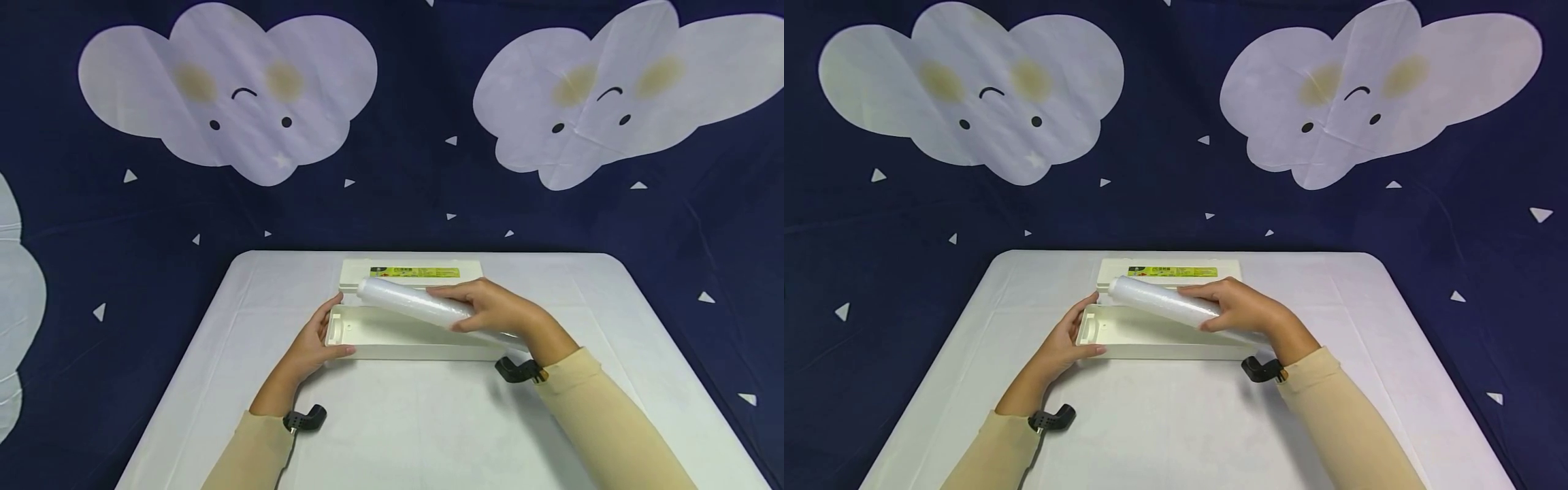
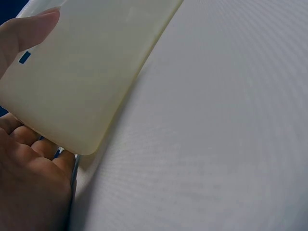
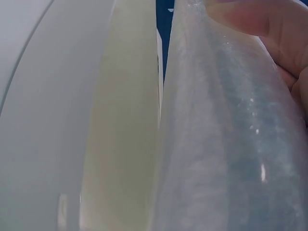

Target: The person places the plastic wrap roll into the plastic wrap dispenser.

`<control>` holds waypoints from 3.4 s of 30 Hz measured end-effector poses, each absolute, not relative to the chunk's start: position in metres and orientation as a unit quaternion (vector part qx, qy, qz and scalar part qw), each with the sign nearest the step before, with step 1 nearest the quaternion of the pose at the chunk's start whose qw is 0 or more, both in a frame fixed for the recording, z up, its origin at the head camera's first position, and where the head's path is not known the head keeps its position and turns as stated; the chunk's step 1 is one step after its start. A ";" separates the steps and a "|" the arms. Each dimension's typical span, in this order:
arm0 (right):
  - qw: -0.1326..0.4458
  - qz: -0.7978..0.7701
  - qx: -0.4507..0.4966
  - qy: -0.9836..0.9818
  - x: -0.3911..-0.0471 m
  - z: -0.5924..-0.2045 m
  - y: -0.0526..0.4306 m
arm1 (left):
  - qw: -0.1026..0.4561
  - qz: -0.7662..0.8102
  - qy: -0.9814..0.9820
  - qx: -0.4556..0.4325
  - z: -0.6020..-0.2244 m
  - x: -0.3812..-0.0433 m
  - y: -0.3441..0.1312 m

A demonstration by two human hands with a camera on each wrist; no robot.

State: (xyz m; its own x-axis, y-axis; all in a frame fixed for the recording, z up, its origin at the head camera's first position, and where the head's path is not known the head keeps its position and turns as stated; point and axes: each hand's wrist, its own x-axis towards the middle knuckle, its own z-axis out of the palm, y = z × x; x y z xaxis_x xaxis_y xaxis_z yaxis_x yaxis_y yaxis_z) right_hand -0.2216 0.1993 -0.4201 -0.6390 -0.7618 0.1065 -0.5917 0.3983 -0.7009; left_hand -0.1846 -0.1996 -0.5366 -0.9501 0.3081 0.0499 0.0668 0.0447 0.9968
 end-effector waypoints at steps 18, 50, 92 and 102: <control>0.139 -0.362 -0.423 0.819 -0.226 -0.425 0.184 | 0.093 0.682 0.714 0.128 -0.537 -0.185 -0.200; 0.174 -0.344 -0.452 0.805 -0.230 -0.427 0.158 | 0.083 0.680 0.717 0.131 -0.539 -0.186 -0.199; 0.221 -0.312 -0.432 0.817 -0.237 -0.435 0.138 | 0.077 0.663 0.732 0.138 -0.539 -0.185 -0.200; 0.225 -0.314 -0.424 0.819 -0.239 -0.439 0.138 | 0.081 0.664 0.732 0.132 -0.539 -0.185 -0.200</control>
State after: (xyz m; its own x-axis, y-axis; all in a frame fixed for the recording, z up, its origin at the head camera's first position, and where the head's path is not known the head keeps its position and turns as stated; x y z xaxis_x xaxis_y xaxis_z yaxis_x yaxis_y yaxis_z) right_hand -0.2391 0.1376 -0.4394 -0.5387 -0.8363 -0.1019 -0.5532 0.4423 -0.7059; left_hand -0.1849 -0.2000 -0.5387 -0.9521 0.3002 0.0573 0.0864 0.0844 0.9927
